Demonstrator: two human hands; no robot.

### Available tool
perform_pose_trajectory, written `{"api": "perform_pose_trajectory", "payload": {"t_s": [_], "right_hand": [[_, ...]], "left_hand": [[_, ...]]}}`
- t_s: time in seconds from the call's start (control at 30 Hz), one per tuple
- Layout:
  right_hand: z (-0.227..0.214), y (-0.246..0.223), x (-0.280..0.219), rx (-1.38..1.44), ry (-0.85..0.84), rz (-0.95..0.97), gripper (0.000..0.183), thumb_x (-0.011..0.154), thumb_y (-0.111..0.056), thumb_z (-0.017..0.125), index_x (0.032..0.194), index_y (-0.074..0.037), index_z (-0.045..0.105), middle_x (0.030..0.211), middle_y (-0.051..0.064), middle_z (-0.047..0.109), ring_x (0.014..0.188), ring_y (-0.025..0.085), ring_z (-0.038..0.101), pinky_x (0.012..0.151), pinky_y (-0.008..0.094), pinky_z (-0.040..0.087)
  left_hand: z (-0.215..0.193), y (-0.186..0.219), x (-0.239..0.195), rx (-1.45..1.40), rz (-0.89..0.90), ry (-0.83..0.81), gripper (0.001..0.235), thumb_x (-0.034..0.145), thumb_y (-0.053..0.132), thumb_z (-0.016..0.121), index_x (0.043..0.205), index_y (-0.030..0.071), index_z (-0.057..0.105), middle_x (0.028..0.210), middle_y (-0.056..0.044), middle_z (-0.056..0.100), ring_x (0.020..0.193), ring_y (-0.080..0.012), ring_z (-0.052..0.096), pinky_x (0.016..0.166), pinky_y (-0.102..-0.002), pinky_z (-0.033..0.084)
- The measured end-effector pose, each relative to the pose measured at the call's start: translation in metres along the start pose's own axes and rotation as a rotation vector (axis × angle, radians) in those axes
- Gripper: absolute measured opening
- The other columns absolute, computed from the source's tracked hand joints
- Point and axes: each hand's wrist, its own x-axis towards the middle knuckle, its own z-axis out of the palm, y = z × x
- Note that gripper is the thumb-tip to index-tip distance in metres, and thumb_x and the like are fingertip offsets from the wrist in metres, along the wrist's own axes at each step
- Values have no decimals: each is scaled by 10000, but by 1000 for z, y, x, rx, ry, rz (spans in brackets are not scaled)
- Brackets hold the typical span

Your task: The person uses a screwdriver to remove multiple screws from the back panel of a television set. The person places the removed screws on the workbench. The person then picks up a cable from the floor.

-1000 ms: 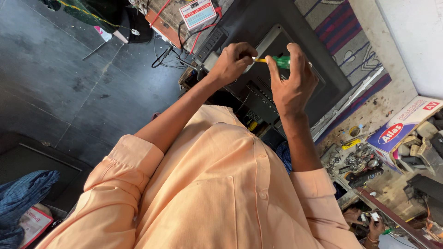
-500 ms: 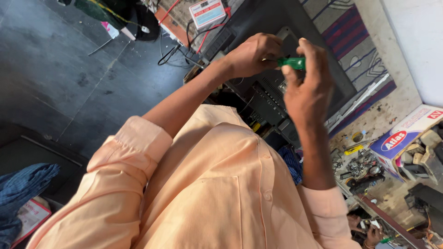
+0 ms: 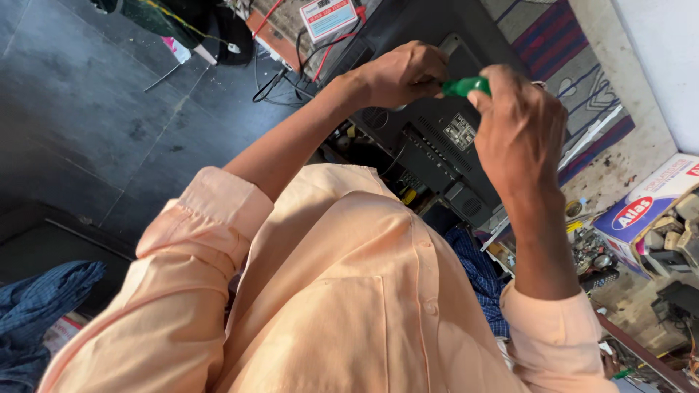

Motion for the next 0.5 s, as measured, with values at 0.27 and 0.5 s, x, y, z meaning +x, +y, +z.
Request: {"api": "perform_pose_trajectory", "payload": {"t_s": [0.27, 0.5], "right_hand": [[-22, -10, 2, 125, 87, -117, 323, 1000, -245, 741, 1030, 64, 653, 769, 194, 679, 626, 331, 674, 528, 434, 502], [-10, -9, 7, 57, -60, 29, 279, 1039, -246, 723, 1012, 29, 682, 766, 206, 713, 616, 300, 688, 541, 408, 515]], "left_hand": [[13, -4, -3, 175, 83, 109, 192, 923, 178, 831, 953, 18, 729, 1005, -151, 723, 1054, -347, 678, 890, -460, 545], [5, 3, -2, 118, -3, 0, 169, 981, 147, 775, 1002, -10, 715, 979, -145, 721, 993, -361, 687, 889, -474, 541]]}}
